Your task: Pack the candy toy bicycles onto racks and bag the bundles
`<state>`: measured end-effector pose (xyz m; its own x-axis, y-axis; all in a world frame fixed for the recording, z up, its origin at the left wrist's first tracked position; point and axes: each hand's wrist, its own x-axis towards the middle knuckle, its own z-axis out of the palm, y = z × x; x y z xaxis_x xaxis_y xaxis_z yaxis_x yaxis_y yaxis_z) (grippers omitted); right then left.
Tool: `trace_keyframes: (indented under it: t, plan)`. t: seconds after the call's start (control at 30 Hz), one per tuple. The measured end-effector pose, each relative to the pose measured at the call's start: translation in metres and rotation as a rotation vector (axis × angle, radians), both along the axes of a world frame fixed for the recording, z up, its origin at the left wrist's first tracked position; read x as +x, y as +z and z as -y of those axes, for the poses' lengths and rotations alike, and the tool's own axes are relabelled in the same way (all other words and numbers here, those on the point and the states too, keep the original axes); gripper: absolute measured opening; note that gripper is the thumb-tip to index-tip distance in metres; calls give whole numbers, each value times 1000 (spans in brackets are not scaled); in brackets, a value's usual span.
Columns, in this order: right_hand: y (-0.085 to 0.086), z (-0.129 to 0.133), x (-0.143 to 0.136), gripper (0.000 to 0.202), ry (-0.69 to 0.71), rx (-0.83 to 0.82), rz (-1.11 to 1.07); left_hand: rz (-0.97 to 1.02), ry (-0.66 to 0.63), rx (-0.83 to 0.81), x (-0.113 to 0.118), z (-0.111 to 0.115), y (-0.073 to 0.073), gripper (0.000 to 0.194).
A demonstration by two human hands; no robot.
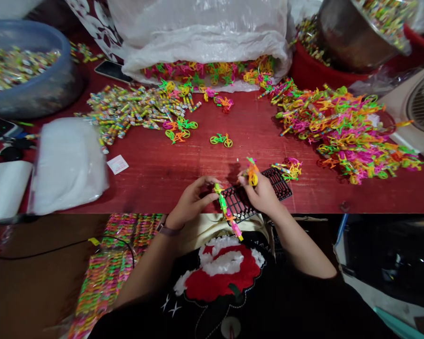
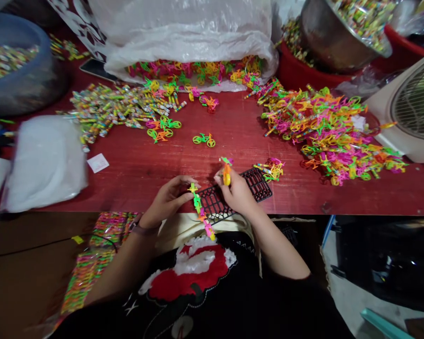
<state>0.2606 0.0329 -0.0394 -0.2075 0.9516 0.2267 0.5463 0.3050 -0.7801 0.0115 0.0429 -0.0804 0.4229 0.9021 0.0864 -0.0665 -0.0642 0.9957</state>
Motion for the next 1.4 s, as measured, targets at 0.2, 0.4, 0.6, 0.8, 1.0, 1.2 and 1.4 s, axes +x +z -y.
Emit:
trace_keyframes:
  t: [0.2,0.4,0.6,0.8,1.0,1.2,1.4]
  plan:
    - [1,7,-8,17,279,-69,-94,32,-82,-2,-5,-3,5,22]
    - [-8,3,-5,16,345,-4,25,14,-208,15,-11,-4,6,55]
    - [-11,5,-7,21,374,72,97,-194,-139,155,-6,-2,5,54]
    - [-15,6,-9,22,380,123,150,-249,-43,146,-2,5,7,43]
    - [-16,8,-9,25,351,149,166,-316,109,176,4,14,11,38]
    - [-16,9,-10,20,339,112,217,-319,213,146,9,22,13,39]
    - [-17,9,-9,25,344,92,222,-266,251,146,12,27,9,42]
